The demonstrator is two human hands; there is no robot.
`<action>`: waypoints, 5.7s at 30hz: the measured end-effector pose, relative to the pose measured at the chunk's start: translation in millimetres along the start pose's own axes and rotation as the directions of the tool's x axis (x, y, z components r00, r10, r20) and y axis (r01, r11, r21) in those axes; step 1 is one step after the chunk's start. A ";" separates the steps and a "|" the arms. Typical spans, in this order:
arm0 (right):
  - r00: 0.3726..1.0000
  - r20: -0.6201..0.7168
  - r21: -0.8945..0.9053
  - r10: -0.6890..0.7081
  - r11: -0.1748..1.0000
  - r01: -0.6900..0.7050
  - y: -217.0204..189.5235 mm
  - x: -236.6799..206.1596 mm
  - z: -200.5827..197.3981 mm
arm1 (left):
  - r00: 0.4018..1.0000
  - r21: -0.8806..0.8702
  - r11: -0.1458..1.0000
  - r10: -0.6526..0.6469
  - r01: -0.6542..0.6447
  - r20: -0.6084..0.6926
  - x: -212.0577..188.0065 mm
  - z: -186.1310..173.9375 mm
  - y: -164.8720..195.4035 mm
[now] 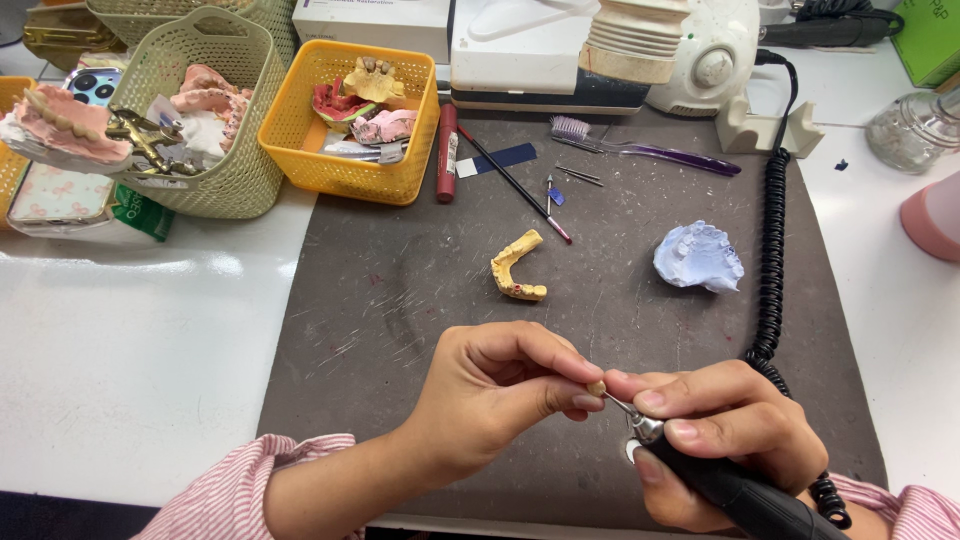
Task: The person removes a small tooth from a yellow denture, uses a rotary handpiece to grind and shape the tooth, then reinserts it into the denture. The person also handles a blue putty-like material and presses it against the denture.
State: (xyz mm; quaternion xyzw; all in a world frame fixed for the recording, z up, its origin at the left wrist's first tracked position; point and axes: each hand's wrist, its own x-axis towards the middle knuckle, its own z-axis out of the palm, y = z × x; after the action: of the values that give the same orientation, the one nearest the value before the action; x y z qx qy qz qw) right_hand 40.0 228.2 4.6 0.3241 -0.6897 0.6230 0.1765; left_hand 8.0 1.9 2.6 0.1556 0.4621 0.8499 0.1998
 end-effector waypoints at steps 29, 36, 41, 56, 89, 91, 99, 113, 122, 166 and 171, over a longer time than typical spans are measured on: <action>0.999 0.038 -0.020 0.003 1.000 -0.002 1.7 -5.4 -9.2 | 0.999 -0.010 0.999 -0.032 0.032 -0.027 2.9 2.8 -2.5; 0.997 0.076 -0.025 -0.008 1.000 0.010 1.8 -4.9 -13.1 | 0.998 -0.001 0.999 -0.043 0.043 -0.038 2.2 4.2 -2.3; 0.996 0.083 -0.021 -0.032 0.999 0.034 4.8 -3.0 -13.0 | 0.999 -0.015 0.999 -0.038 0.037 -0.039 1.7 4.3 -2.8; 0.999 0.042 -0.037 -0.018 0.999 0.019 4.6 -4.6 -9.6 | 0.999 -0.021 0.999 -0.038 0.037 -0.038 1.3 3.3 -5.5; 1.000 0.019 -0.032 -0.019 0.999 0.020 3.6 -4.8 -10.6 | 0.999 -0.001 1.000 -0.028 0.028 -0.027 1.7 4.7 -7.0; 0.999 0.040 -0.025 -0.014 1.000 0.015 4.5 -5.6 -11.8 | 0.999 0.002 1.000 -0.028 0.028 -0.027 1.6 4.9 -6.6; 0.998 0.062 -0.034 -0.016 0.999 0.018 5.9 -6.8 -15.0 | 0.999 -0.023 0.999 -0.023 0.022 -0.025 2.2 5.9 -7.9; 0.999 0.023 -0.012 -0.044 0.999 0.044 8.5 -8.4 -13.5 | 0.999 -0.019 0.999 -0.036 0.035 -0.028 3.0 5.4 -8.8; 0.998 0.030 -0.060 -0.051 0.997 0.053 9.8 -9.5 -12.7 | 0.999 -0.031 0.998 -0.046 0.046 -0.024 3.7 5.4 -8.9; 0.996 0.046 -0.049 -0.075 0.996 0.077 11.7 -7.3 -16.2 | 0.999 -0.057 0.998 -0.039 0.040 0.023 3.2 5.8 -9.7; 0.997 0.059 -0.027 -0.049 0.998 0.051 10.6 -8.8 -18.1 | 0.998 -0.044 0.998 -0.051 0.053 0.030 3.7 5.4 -7.0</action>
State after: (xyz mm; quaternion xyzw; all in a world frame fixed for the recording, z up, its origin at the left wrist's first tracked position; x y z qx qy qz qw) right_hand 36.4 248.0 -6.1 0.3568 -0.6951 0.5986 0.1765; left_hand 8.6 11.1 -0.2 0.1513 0.4440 0.8522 0.2319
